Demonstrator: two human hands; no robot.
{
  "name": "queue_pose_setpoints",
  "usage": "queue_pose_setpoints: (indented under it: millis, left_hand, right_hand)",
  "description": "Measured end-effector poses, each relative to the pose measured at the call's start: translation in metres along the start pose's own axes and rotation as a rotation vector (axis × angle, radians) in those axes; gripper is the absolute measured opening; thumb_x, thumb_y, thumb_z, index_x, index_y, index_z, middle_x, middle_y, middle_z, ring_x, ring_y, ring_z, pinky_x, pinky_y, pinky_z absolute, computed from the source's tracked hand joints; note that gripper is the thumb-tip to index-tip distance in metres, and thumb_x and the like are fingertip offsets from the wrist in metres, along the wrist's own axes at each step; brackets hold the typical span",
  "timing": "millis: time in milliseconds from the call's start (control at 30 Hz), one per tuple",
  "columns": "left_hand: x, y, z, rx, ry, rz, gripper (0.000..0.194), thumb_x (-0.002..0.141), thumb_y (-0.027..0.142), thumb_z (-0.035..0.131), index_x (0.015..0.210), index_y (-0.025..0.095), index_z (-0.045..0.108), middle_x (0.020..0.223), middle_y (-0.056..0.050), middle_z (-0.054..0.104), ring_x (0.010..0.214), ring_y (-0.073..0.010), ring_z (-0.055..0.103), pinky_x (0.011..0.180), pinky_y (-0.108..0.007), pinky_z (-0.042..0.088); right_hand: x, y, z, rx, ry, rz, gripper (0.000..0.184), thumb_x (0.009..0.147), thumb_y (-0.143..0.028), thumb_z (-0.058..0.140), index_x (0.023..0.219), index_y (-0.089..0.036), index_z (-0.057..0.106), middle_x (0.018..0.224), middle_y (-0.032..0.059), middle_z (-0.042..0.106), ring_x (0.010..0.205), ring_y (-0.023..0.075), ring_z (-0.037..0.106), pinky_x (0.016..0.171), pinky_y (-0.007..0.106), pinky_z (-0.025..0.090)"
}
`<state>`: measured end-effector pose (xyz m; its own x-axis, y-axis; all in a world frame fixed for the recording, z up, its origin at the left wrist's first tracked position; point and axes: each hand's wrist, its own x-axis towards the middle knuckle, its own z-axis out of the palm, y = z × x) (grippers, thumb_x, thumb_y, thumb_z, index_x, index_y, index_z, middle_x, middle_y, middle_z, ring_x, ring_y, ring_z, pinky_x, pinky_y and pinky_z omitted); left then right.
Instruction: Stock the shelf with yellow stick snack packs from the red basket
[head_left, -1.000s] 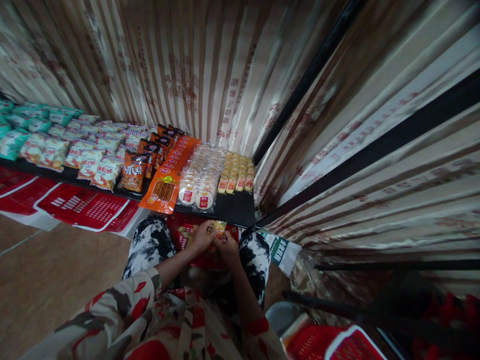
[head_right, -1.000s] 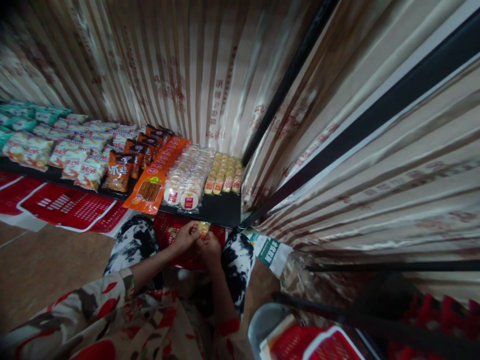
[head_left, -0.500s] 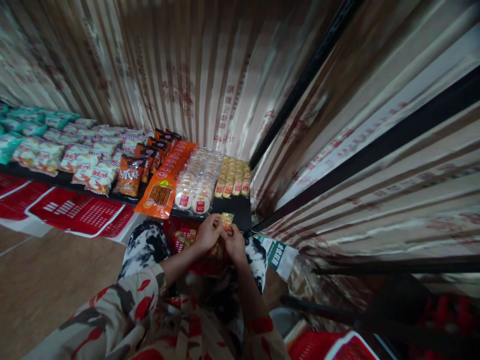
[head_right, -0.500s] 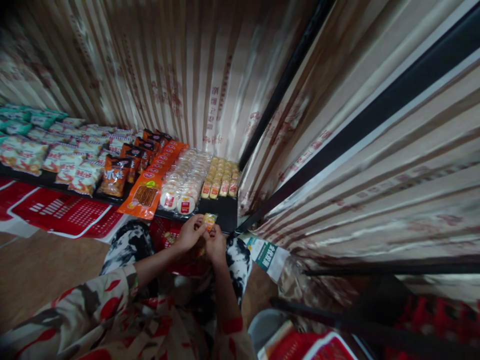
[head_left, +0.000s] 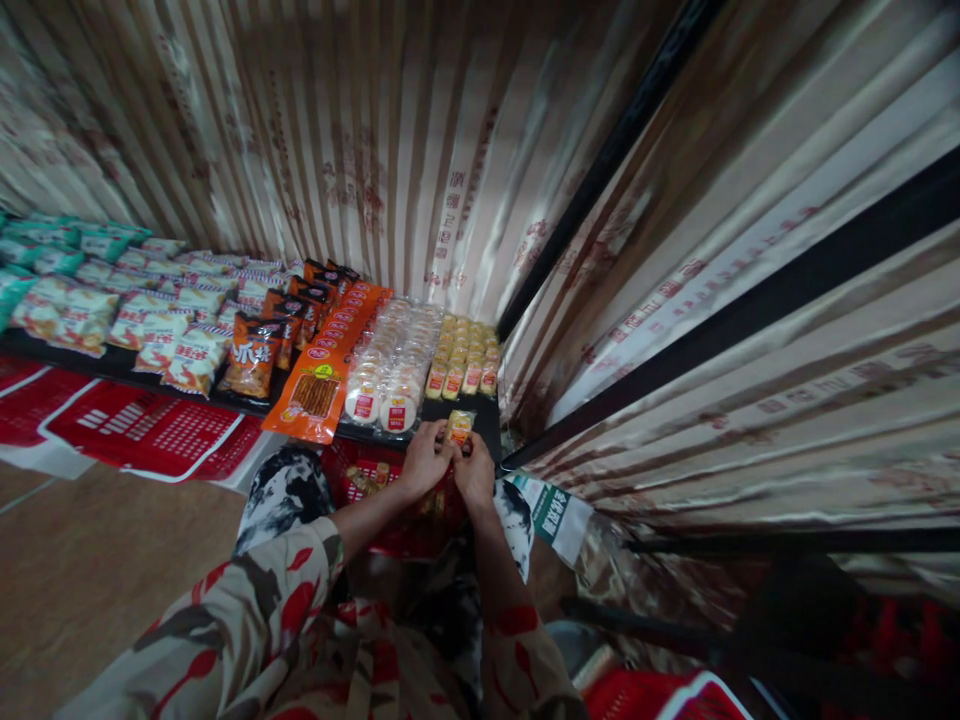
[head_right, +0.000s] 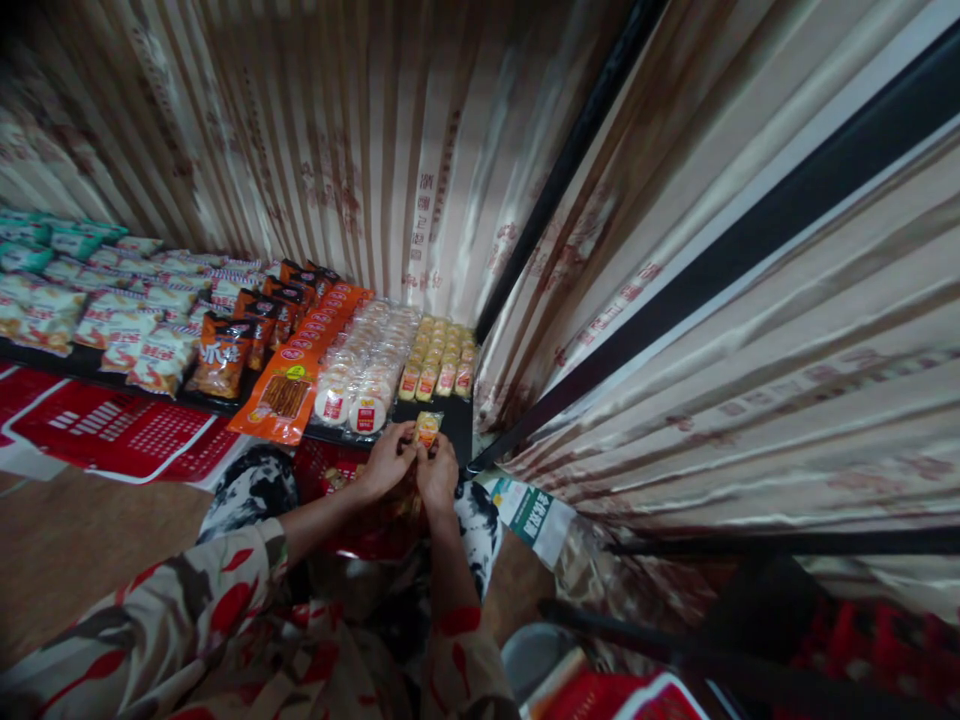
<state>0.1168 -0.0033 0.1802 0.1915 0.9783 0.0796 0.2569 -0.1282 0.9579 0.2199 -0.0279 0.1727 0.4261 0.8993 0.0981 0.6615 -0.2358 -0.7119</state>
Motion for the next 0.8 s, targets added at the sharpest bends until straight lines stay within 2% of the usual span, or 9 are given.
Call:
queue_pose_setpoints:
  millis: [133,367,633,800]
  left_hand:
    - [0.005,-0.003,0.004,-0.014,-0.006,-0.021,0.032,0.077,0.011,0.053,0.108,0.019,0.059,0.102,-0.007,0.058,0.096,-0.0182,0.056,0.081,-0.029,0.050]
    - [0.015,-0.005,0.009,0.056,-0.021,-0.026,0.032,0.077,0.013,0.053,0.108,0.016,0.060,0.104,-0.010,0.057,0.098,-0.0203,0.055,0.081,-0.029,0.048]
    - [0.029,-0.006,0.020,0.085,-0.019,0.014,0.031,0.080,0.016,0.052,0.110,0.018,0.060,0.103,-0.008,0.058,0.101,-0.0201,0.054,0.095,-0.032,0.041]
    - [0.038,-0.006,0.028,0.101,-0.025,0.052,0.031,0.082,0.018,0.050,0.112,0.017,0.060,0.105,-0.010,0.060,0.103,-0.0215,0.053,0.098,-0.035,0.039]
  right_hand:
    - [0.004,0.003,0.004,-0.099,0.031,-0.019,0.034,0.081,-0.032,0.048,0.107,-0.014,0.061,0.091,0.0098,0.062,0.081,0.0208,0.058,0.074,0.029,0.044]
    - [0.010,0.003,0.006,-0.126,0.054,-0.001,0.037,0.083,-0.032,0.047,0.113,-0.014,0.060,0.095,0.0107,0.061,0.078,0.0195,0.057,0.073,0.029,0.043]
    - [0.023,0.006,0.010,-0.106,0.140,0.018,0.037,0.084,-0.031,0.044,0.112,-0.012,0.060,0.095,0.0128,0.060,0.084,0.0216,0.056,0.075,0.029,0.043]
    - [0.034,0.010,0.014,-0.051,0.148,0.056,0.043,0.083,-0.035,0.045,0.116,-0.010,0.058,0.099,0.0141,0.058,0.075,0.0196,0.057,0.074,0.030,0.044]
